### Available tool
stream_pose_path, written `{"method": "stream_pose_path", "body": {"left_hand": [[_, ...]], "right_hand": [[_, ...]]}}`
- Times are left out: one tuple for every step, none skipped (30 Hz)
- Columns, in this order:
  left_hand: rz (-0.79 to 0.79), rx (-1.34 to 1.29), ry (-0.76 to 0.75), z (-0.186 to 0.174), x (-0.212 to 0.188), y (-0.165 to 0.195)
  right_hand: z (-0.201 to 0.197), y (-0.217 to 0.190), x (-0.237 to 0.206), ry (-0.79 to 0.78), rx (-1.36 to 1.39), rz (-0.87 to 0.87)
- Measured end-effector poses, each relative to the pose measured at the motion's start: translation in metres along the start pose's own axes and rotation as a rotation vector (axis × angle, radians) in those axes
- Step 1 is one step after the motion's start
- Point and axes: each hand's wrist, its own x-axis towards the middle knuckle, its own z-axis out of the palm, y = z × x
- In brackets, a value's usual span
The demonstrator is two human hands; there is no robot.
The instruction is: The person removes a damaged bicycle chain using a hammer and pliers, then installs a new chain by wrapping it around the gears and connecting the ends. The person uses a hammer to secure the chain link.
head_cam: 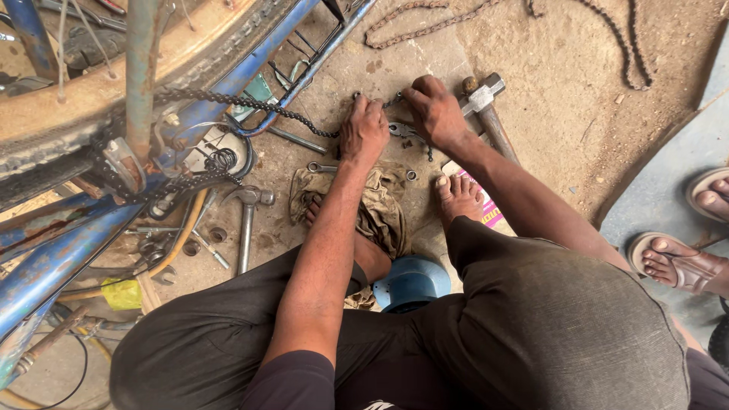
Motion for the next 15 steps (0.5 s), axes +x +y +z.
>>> {"method": "stream_pose_path", "body": {"left_hand": [[-0.023,-0.005,-0.028,-0.0010,0.0013,0.0006],[-0.044,-0.009,-0.054,-0.0018,0.0030,0.0012],[-0.051,0.026,-0.060,-0.0021,0.0047,0.0021],[-0.059,0.060,-0.068,-0.0019,0.0058,0.0033],[-0.069,0.092,-0.079,-0.0013,0.0064,0.0043],[-0.059,0.083,-0.068,-0.0004,0.0068,0.0052],[-0.048,0.077,-0.054,0.0005,0.0071,0.0057],[-0.036,0.073,-0.039,0.0014,0.0073,0.0056],[-0.046,0.075,-0.041,0.0023,0.0071,0.0054],[-0.056,0.077,-0.042,0.0033,0.0070,0.0050],[-0.065,0.077,-0.043,0.0041,0.0073,0.0043],[-0.071,0.080,-0.059,0.0048,0.0071,0.0034],[-0.077,0.082,-0.073,0.0053,0.0076,0.0023],[-0.082,0.085,-0.087,0.0057,0.0078,0.0013],[-0.084,0.088,-0.088,0.0059,0.0082,0.0003]], "right_hand": [[0.0007,0.0005,0.0025,-0.001,-0.034,-0.023],[0.0016,0.0004,0.0043,-0.013,-0.042,-0.006],[0.0021,0.0008,0.0063,-0.023,-0.053,0.009],[0.0024,0.0008,0.0077,-0.036,-0.064,0.024],[0.0024,0.0005,0.0086,-0.038,-0.052,0.020],[0.0021,0.0003,0.0093,-0.039,-0.040,0.018],[0.0015,-0.0001,0.0098,-0.038,-0.028,0.014],[0.0010,-0.0006,0.0102,-0.033,-0.037,0.008],[0.0003,-0.0010,0.0103,-0.027,-0.046,0.003],[-0.0004,-0.0015,0.0101,-0.021,-0.056,-0.002],[-0.0008,-0.0017,0.0102,-0.032,-0.060,0.016],[-0.0007,-0.0023,0.0098,-0.044,-0.062,0.033],[0.0001,-0.0024,0.0103,-0.055,-0.065,0.049],[0.0013,-0.0024,0.0109,-0.065,-0.075,0.051],[0.0027,-0.0022,0.0122,-0.075,-0.086,0.055]]}}
